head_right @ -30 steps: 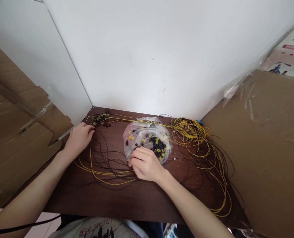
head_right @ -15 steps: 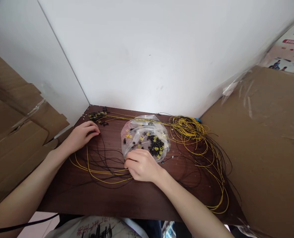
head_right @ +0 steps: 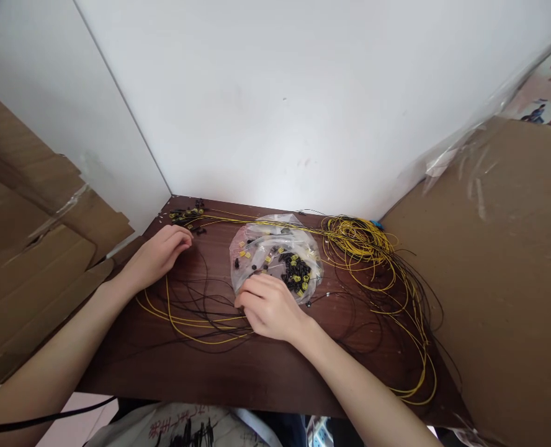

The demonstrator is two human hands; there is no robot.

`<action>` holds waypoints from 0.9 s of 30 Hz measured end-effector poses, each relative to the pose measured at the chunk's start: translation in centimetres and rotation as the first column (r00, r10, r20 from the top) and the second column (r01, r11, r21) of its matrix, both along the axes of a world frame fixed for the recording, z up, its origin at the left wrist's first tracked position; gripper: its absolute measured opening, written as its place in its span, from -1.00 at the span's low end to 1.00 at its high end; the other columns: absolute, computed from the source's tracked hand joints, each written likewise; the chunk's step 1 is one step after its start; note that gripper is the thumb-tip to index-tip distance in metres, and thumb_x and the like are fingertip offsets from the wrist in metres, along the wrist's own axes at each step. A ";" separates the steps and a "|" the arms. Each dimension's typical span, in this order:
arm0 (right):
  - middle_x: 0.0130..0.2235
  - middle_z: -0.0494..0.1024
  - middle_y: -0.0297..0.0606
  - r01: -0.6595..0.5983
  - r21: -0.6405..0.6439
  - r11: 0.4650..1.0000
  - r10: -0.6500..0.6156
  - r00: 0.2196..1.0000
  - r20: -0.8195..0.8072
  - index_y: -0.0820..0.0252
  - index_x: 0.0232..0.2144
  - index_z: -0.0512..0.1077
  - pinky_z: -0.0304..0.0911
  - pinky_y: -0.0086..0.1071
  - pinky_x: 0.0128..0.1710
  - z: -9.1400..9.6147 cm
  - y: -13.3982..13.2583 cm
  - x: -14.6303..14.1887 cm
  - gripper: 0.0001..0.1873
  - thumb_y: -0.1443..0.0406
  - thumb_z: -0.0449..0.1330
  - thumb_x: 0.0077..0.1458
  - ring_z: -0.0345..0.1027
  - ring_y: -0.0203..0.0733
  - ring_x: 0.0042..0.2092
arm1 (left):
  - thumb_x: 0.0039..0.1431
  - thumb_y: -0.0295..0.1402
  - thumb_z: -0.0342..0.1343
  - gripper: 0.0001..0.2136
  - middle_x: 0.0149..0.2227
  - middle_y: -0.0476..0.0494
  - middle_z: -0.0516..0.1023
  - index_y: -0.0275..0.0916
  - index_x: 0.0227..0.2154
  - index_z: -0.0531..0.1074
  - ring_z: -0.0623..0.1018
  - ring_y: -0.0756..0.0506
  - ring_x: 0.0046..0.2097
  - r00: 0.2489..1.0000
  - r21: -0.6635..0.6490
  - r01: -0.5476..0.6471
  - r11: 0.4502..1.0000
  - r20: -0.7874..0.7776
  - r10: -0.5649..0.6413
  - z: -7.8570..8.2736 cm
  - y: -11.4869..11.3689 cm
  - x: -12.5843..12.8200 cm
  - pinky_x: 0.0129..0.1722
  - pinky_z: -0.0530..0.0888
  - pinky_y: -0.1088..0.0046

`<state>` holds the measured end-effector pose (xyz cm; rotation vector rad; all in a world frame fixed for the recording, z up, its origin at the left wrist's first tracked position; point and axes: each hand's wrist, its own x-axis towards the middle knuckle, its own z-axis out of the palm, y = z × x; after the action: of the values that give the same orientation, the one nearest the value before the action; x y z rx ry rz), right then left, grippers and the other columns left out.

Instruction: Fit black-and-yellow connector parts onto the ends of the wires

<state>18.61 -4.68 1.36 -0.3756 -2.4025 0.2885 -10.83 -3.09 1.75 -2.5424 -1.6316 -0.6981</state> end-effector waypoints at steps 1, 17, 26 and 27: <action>-0.36 0.47 -0.23 0.020 -0.050 0.999 -0.021 1.000 -0.010 0.19 -0.36 0.39 0.19 -0.33 -0.31 0.1 0.0 -0.1 -0.74 0.52 -0.04 0.05 0.26 -0.22 -0.32 | 0.29 -0.41 -0.19 -0.81 -0.24 -0.20 0.43 -0.26 -0.34 0.32 0.38 -0.13 -0.17 1.000 0.015 0.003 1.000 0.006 -0.003 0.3 -0.2 0.3 -0.16 0.37 0.30; 0.23 0.20 -0.08 0.192 -0.148 0.970 -0.171 0.975 0.144 0.14 0.10 0.26 0.06 -0.01 0.17 -0.3 -0.7 -1.2 -0.56 0.39 0.02 0.16 0.01 -0.03 0.25 | 0.25 -0.48 -0.05 -0.81 -0.23 -0.20 0.55 -0.21 -0.18 0.44 0.49 -0.07 -0.19 0.910 0.371 0.389 0.843 -0.014 -0.414 0.7 -2.2 4.9 -0.22 0.47 0.37; 0.10 0.38 -0.12 0.118 -0.253 0.960 -0.130 0.991 -0.028 0.15 0.11 0.25 0.13 -0.10 0.12 0.3 -0.8 -1.5 -0.53 0.47 -0.05 0.16 0.20 -0.12 0.13 | 0.21 -0.49 0.02 -0.76 0.05 -0.25 0.36 -0.15 -0.08 0.38 0.47 -0.08 -0.07 0.886 0.330 0.235 0.914 0.315 -0.341 -0.1 -2.6 7.0 -0.15 0.54 0.33; 0.10 0.39 -0.13 0.104 -0.302 0.948 -0.130 0.989 -0.068 0.15 0.11 0.26 0.15 -0.13 0.11 0.5 -0.8 -1.4 -0.53 0.48 -0.06 0.16 0.22 -0.14 0.12 | 0.20 -0.49 0.05 -0.75 0.06 -0.24 0.33 -0.15 -0.07 0.36 0.48 -0.05 -0.11 0.869 0.315 0.184 0.931 0.391 -0.304 0.1 -2.6 7.2 -0.18 0.54 0.36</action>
<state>17.18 -5.49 1.81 -0.6278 -2.2425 0.6041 -3.67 -5.68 1.82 -2.5341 -1.1843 -1.4957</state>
